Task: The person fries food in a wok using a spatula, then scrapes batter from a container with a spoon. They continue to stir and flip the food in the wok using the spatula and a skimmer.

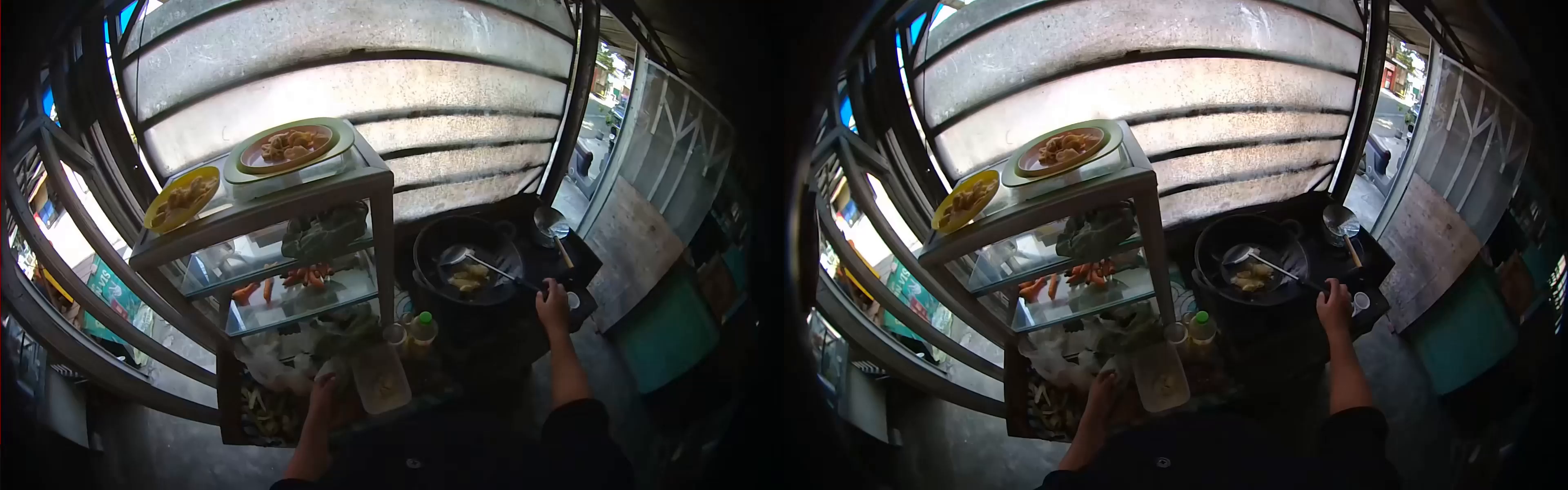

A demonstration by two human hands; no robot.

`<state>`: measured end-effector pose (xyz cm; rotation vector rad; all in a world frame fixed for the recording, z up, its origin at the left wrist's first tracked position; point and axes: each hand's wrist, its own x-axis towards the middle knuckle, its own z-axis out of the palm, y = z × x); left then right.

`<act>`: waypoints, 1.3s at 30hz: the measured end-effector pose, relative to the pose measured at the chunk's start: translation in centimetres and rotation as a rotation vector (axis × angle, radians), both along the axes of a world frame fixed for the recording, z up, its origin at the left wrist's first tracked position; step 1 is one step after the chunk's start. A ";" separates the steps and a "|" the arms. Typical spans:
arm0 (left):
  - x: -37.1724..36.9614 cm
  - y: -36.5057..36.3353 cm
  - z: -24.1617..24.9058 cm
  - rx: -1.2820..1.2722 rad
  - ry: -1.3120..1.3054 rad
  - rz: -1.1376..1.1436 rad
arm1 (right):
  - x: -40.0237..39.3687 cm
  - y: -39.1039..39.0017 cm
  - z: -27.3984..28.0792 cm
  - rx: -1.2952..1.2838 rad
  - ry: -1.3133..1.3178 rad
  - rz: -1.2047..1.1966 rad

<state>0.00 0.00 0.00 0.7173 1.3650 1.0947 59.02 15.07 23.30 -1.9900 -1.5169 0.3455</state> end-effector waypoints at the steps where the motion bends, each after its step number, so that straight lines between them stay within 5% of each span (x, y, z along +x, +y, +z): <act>1: 1.5 -0.5 2.0 0.078 -0.014 0.174 | -3.5 -1.5 3.3 0.060 -0.348 -0.012; 2: 2.6 -2.4 3.2 0.137 -0.020 0.367 | -5.5 -2.0 4.0 0.116 -0.691 0.000; 5: 11.9 -1.3 7.1 0.189 0.001 0.476 | 1.5 2.2 0.4 -0.066 -0.656 0.133; 10: 18.2 -1.2 11.6 0.051 -0.002 0.586 | 5.6 4.9 -0.5 0.048 -0.565 0.300; 14: 20.7 -3.1 11.2 0.054 0.013 0.586 | 7.0 6.0 -1.9 -0.144 -0.497 0.481; 25: 22.4 -5.1 12.5 0.043 0.012 0.704 | 13.7 8.8 -0.5 -0.050 -0.308 0.433; 28: 22.8 -3.6 12.7 0.064 0.012 0.711 | 13.4 7.3 1.9 -0.606 0.366 0.259; 31: 23.8 -1.8 13.3 0.074 -0.014 0.690 | 12.2 5.8 1.4 -0.797 0.674 0.297; 37: 24.9 -1.0 13.9 0.128 -0.057 0.651 | 9.6 4.5 1.8 -1.010 1.163 0.223; 39: 24.7 -1.4 13.8 0.121 -0.048 0.660 | 9.1 3.8 1.9 -0.975 1.117 0.257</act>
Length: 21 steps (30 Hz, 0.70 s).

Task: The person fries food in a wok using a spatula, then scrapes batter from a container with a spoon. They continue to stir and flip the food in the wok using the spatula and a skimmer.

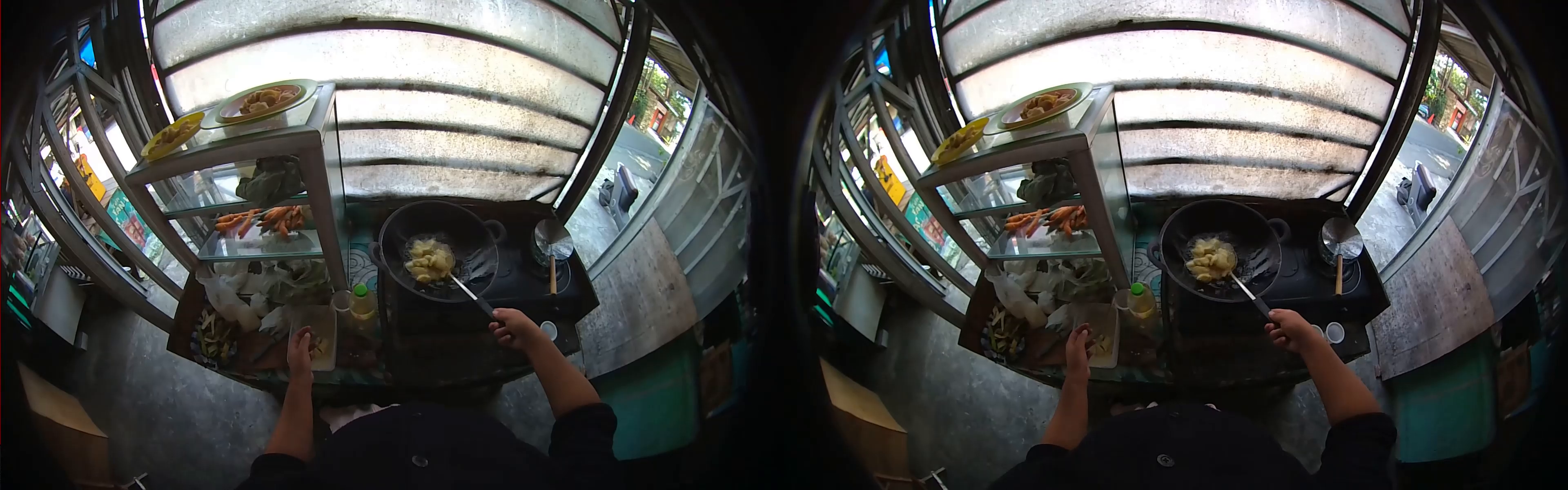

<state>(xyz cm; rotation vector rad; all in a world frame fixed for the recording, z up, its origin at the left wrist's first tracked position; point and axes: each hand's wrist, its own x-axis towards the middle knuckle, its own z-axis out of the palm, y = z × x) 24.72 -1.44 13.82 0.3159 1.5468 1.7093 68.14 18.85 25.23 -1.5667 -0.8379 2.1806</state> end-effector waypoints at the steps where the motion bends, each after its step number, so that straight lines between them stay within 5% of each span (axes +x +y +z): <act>1: -0.2 -0.3 -0.1 -0.008 0.004 0.010 | -0.2 -0.4 0.3 0.057 -0.027 0.023; 17: -2.1 -2.0 -0.8 -0.051 0.014 0.052 | 1.7 -1.1 2.8 0.312 -0.140 0.149; 19: -2.1 -2.1 -0.4 -0.064 0.019 0.054 | 2.9 0.1 0.7 0.751 -0.548 0.237; 20: -2.1 -2.2 -0.4 -0.061 0.021 0.053 | 3.6 0.9 -0.2 0.754 -0.548 0.234; 21: -2.1 -2.3 -0.5 -0.065 0.018 0.054 | 4.5 1.8 -1.3 1.092 -0.793 0.321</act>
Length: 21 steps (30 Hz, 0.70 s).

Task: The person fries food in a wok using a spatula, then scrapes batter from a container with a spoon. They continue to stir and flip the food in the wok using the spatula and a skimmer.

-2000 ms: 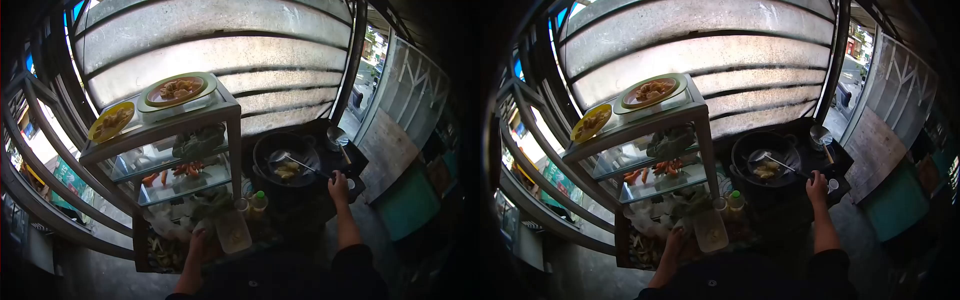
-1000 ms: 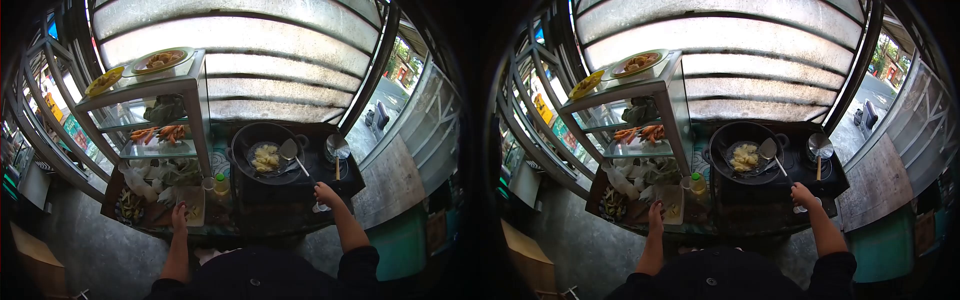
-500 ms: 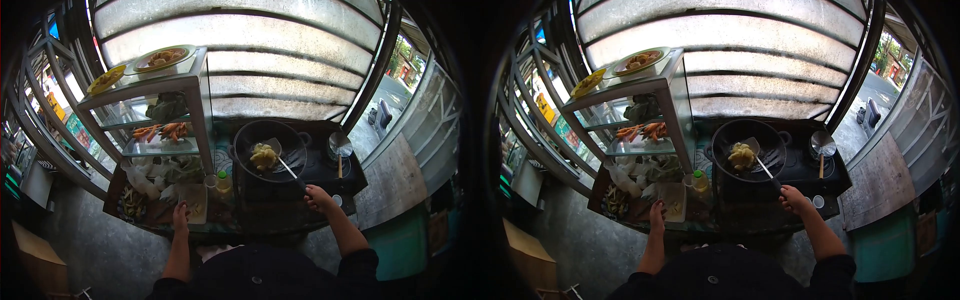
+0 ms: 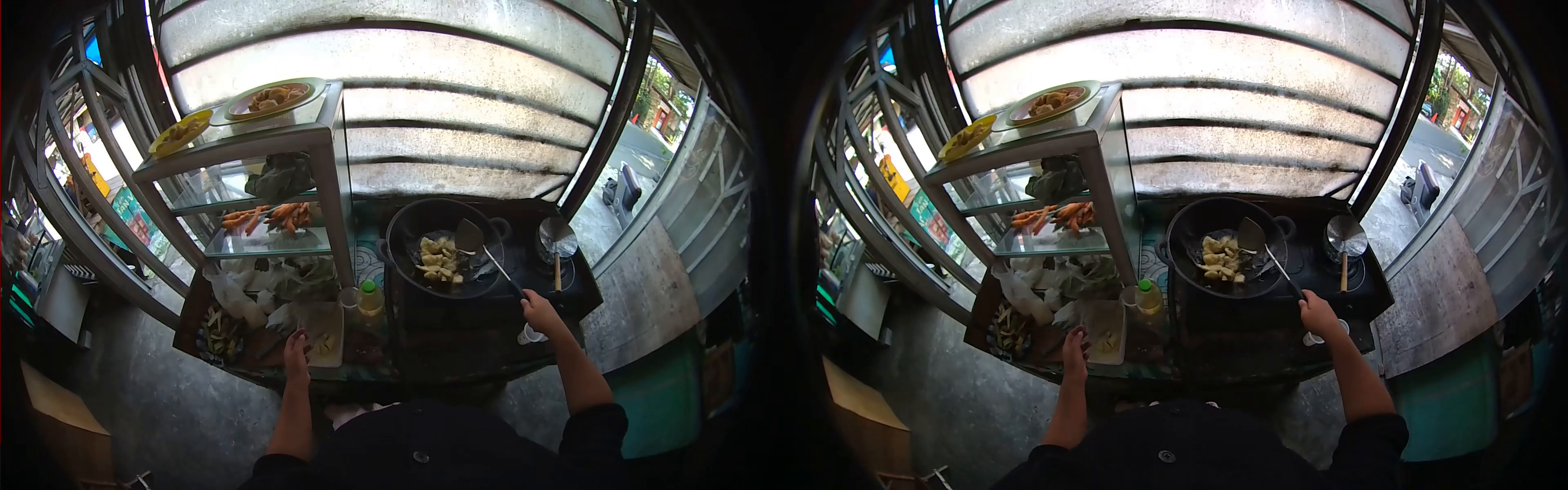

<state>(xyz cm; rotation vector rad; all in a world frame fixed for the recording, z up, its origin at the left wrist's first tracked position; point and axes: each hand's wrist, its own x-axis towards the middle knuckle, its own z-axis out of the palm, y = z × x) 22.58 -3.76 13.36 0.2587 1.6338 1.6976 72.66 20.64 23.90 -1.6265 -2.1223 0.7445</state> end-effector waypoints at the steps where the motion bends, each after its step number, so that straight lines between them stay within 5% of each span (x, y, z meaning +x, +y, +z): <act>1: 0.0 -0.1 -0.1 -0.004 -0.003 0.001 | 0.9 0.9 -1.2 0.341 -0.239 0.088; 3: -0.1 -0.4 -0.4 -0.003 -0.011 -0.004 | 1.0 1.4 -1.2 0.428 -0.264 0.126; 5: -0.2 -0.4 -0.3 0.000 -0.017 -0.008 | -2.4 -0.6 4.5 -0.630 0.224 -0.190; 8: -0.1 -0.7 0.0 0.007 -0.020 0.003 | -3.2 -0.8 3.9 -0.952 0.516 -0.285; 15: -0.1 -1.6 -0.2 -0.017 -0.019 -0.014 | -5.7 -1.5 0.9 -1.259 1.012 -0.273; 21: -0.3 -0.8 -0.3 -0.002 -0.046 -0.013 | -7.2 -3.9 3.4 -0.940 0.802 -0.187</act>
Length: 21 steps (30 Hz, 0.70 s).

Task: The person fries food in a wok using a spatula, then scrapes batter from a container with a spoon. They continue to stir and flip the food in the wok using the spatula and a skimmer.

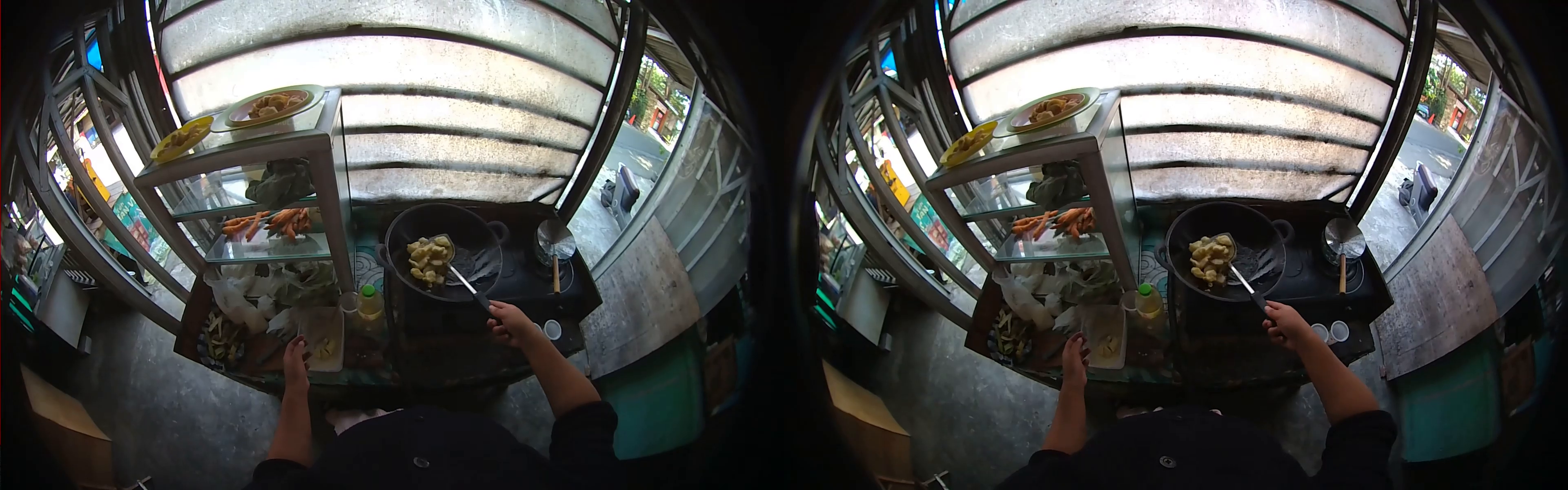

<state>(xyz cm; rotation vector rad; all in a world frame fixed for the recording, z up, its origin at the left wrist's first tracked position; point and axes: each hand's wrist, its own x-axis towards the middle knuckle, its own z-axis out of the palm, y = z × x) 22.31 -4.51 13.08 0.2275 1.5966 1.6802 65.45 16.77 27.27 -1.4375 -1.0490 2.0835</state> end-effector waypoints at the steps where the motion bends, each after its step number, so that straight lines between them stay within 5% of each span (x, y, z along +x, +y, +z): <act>1: 0.0 0.1 -0.1 0.002 -0.003 -0.002 | 0.2 0.1 -0.1 -0.002 -0.001 -0.004; 3: 0.2 0.4 -0.3 0.001 0.000 -0.018 | 1.1 0.7 -0.9 0.336 -0.206 0.146; 8: 0.9 1.0 -0.3 -0.023 -0.017 -0.054 | 3.5 1.5 -1.4 0.509 -0.364 0.194; 10: 0.9 1.2 -0.5 -0.011 -0.027 -0.078 | 3.7 1.6 -0.4 0.885 -0.611 0.290; 17: 0.6 1.5 0.3 0.008 -0.006 -0.091 | 5.5 2.7 -1.1 0.992 -1.104 0.299; 21: 0.7 1.8 0.0 0.013 0.008 -0.104 | 6.1 4.1 -6.5 0.793 -0.609 0.363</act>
